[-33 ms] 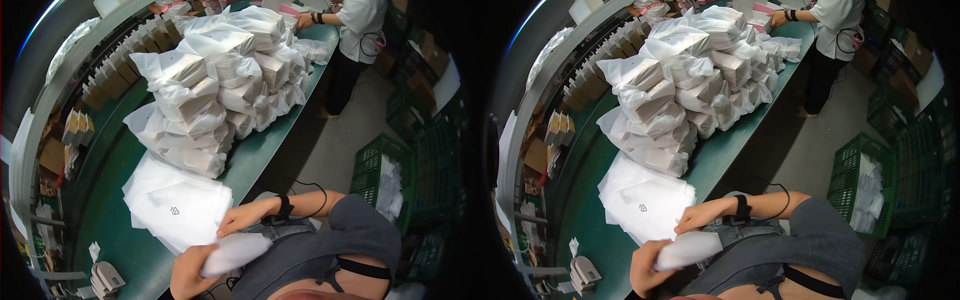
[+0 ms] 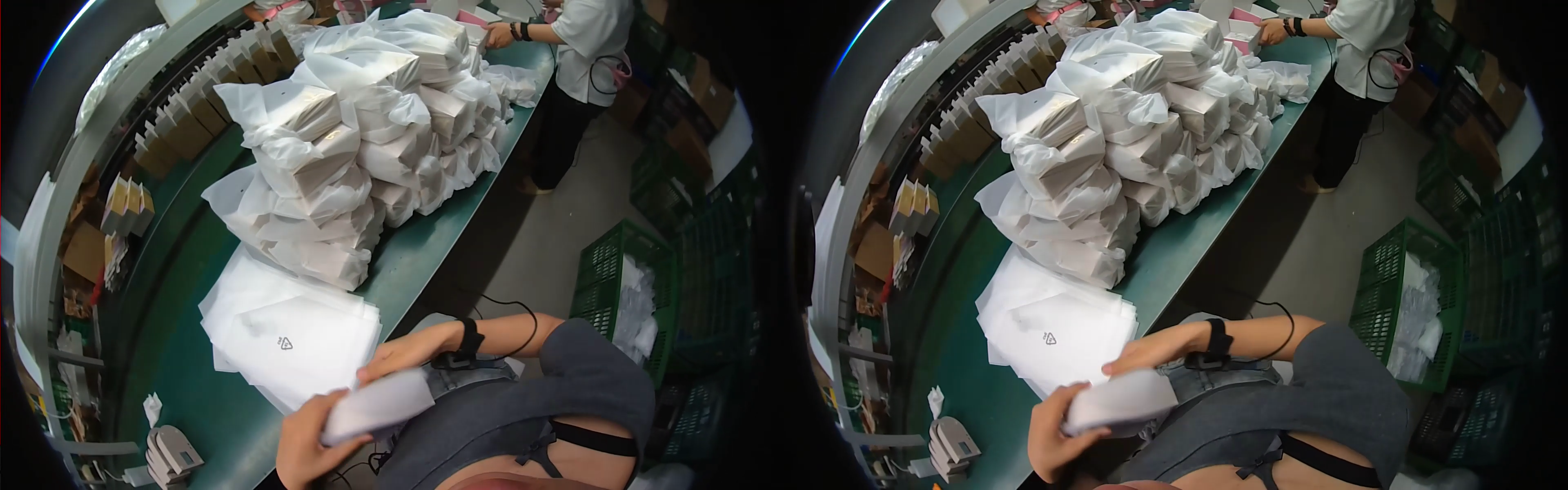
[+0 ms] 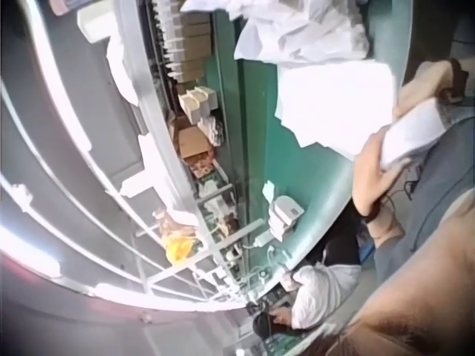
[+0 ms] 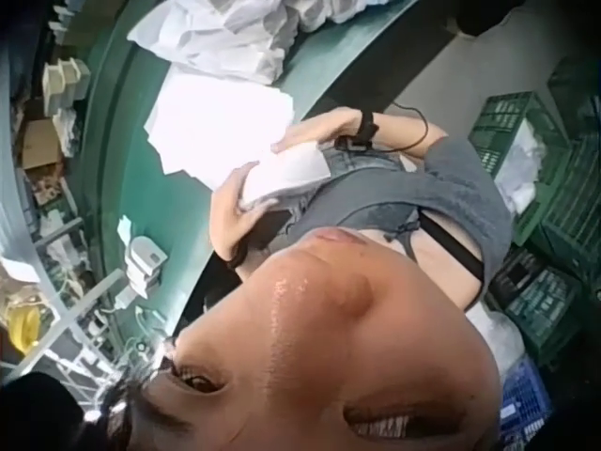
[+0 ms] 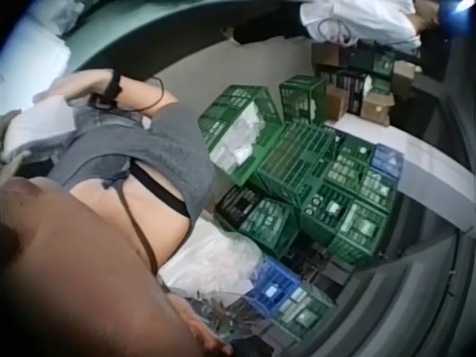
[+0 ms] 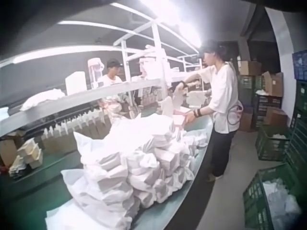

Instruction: The person picks up a white electronic device, turns it over to wipe the bottom and sides, and slides it into a white plastic bag. They then place the bagged device onto a stack of similar items on the table.

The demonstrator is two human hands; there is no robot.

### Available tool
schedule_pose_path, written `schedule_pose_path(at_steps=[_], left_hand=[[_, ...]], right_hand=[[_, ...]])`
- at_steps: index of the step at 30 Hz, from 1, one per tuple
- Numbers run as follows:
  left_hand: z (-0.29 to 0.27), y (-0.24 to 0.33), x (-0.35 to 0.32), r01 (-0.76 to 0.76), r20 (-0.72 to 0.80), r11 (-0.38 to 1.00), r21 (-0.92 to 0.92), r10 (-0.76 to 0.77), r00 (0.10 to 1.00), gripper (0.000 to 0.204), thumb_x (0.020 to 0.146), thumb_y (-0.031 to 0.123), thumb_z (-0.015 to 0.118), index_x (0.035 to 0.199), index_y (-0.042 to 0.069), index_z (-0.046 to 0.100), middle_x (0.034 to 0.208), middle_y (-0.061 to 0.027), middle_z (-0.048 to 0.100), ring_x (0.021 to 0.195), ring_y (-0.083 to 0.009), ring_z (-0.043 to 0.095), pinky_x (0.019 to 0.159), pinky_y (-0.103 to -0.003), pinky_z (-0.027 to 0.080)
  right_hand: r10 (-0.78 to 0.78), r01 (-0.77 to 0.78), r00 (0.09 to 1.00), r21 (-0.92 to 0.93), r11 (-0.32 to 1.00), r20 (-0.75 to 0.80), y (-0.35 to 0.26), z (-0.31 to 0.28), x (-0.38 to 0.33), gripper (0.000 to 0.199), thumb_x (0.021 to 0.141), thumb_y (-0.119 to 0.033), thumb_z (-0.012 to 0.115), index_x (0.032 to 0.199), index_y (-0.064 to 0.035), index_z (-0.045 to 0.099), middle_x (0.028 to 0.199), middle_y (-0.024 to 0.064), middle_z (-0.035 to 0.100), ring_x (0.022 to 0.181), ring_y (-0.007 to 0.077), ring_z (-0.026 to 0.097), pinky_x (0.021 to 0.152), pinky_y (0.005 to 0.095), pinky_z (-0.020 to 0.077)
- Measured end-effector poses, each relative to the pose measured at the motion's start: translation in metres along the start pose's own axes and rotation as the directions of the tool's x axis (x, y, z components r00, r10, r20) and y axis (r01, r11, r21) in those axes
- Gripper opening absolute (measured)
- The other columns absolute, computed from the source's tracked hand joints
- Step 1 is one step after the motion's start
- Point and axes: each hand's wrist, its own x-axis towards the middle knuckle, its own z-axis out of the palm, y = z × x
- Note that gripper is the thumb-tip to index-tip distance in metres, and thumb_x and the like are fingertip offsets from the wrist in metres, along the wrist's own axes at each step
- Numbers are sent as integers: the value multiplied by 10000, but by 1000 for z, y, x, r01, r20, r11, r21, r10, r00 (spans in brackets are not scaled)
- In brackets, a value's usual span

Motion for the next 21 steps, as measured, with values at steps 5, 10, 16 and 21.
schedule_pose_path(at_steps=[5, 10, 16, 21], left_hand=[[21, -48, 14, 210, -153, 897, -390, -288, 945, 602, 758, 186, 716, 1262, -7, 449, 1115, -161, 591, 979, -254, 584, 862, -317, 447], [46, -49, 43, 72, -283, 770, -634, -318, 905, 547, 839, 192, 631, 1299, 1, 405, 1171, -172, 556, 997, -228, 567, 883, -311, 434], [45, -55, 45, -152, -397, 648, -746, -249, 884, 496, 901, 190, 545, 1324, -2, 370, 1234, -170, 506, 1000, -210, 565, 873, -313, 442], [47, -67, 34, -51, -335, 691, -721, -283, 898, 443, 914, 132, 526, 1309, -10, 382, 1238, -167, 504, 1012, -205, 573, 861, -306, 456]], right_hand=[[-159, 195, 981, 515, 835, -114, 22, 3, -33, 510, 827, -312, 671, 1176, 38, 544, 1113, 63, 598, 994, 125, 539, 849, 282, 447], [-71, 47, 928, -73, 996, -366, -6, -9, -66, 579, 793, -264, 713, 1244, 15, 480, 1084, 61, 596, 982, 131, 549, 868, 270, 436], [-383, 335, 595, -215, 917, -706, -26, -48, -143, 737, 684, -270, 801, 1261, 34, 458, 1114, 70, 583, 972, 133, 560, 852, 269, 453], [-585, 509, 245, -411, 756, -773, -124, -75, -149, 678, 856, -350, 606, 1336, 51, 345, 1266, 145, 506, 1121, 231, 536, 978, 363, 417]])
